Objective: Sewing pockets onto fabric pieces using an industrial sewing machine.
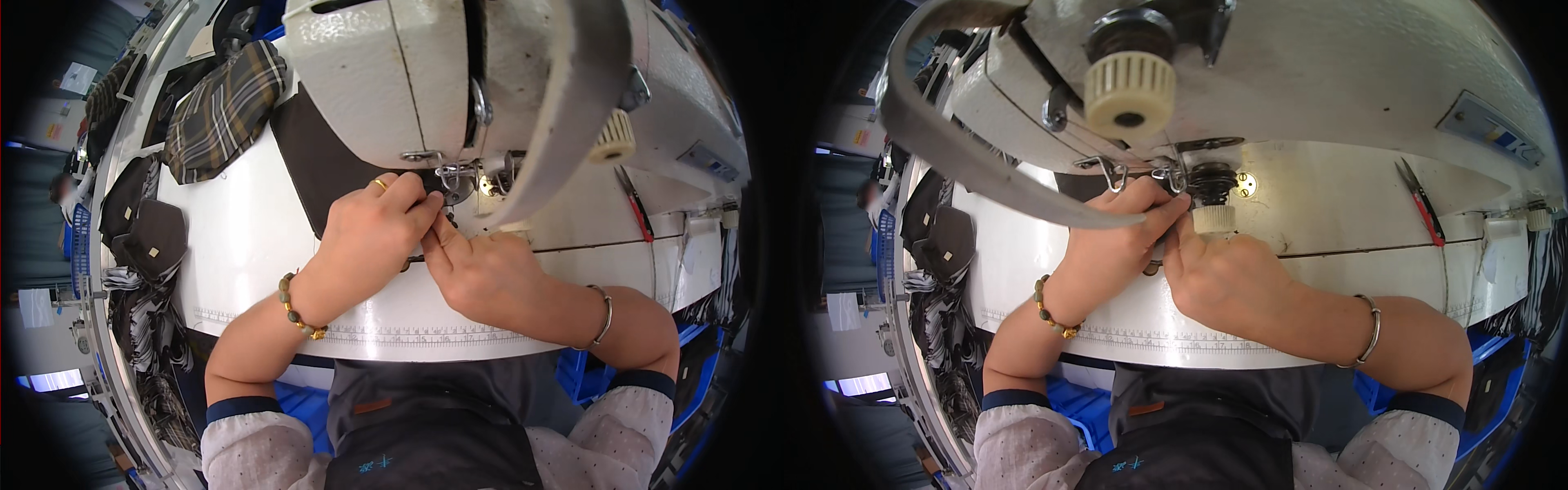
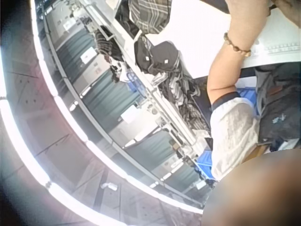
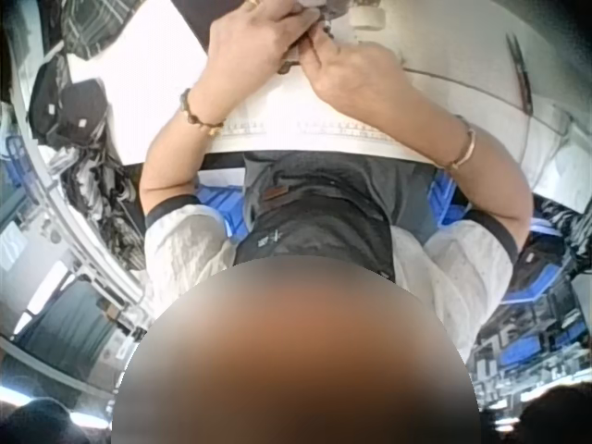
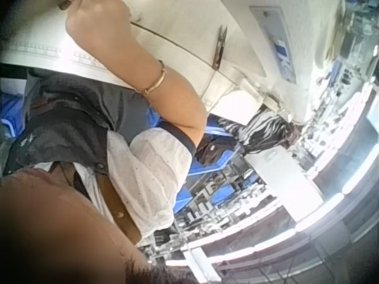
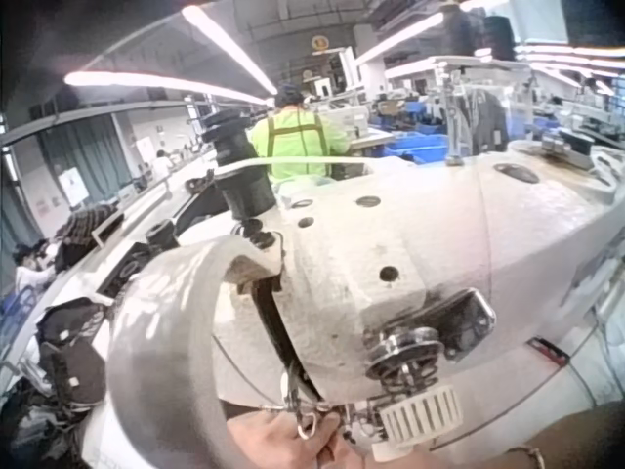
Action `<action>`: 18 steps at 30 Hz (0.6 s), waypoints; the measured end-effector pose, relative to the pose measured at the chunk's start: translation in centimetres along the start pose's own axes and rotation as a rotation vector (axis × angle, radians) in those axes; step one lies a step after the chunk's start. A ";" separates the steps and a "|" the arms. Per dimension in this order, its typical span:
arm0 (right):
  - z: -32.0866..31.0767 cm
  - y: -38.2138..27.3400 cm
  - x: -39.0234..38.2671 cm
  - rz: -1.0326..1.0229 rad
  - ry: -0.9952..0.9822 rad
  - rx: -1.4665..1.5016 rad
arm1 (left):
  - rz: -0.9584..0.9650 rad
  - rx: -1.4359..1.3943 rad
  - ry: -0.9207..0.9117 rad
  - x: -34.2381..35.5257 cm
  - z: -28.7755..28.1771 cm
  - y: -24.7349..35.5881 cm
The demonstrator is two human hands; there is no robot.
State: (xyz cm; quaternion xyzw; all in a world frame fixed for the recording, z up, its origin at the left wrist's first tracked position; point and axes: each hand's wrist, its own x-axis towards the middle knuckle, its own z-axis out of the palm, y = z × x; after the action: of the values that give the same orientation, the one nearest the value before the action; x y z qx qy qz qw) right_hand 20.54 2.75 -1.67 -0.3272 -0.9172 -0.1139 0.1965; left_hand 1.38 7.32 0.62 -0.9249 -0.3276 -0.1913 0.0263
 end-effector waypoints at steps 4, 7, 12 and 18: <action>0.2 -0.1 -0.1 0.009 -0.011 -0.006 | -0.015 0.027 0.028 0.0 0.4 0.6; 0.5 -0.1 -0.2 0.022 -0.021 -0.003 | 0.007 0.081 0.050 0.2 0.8 0.8; 0.5 -0.1 -0.1 0.042 -0.021 0.001 | 0.008 0.119 0.058 0.2 1.1 0.9; 0.5 -0.1 0.1 0.040 -0.011 -0.021 | -0.003 0.102 0.079 0.2 1.4 0.6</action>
State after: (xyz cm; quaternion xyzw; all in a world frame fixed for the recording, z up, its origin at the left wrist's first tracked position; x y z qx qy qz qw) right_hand 20.26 2.95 -2.08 -0.3480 -0.9105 -0.1177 0.1900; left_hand 2.39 7.24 -0.59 -0.9136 -0.3369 -0.2107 0.0861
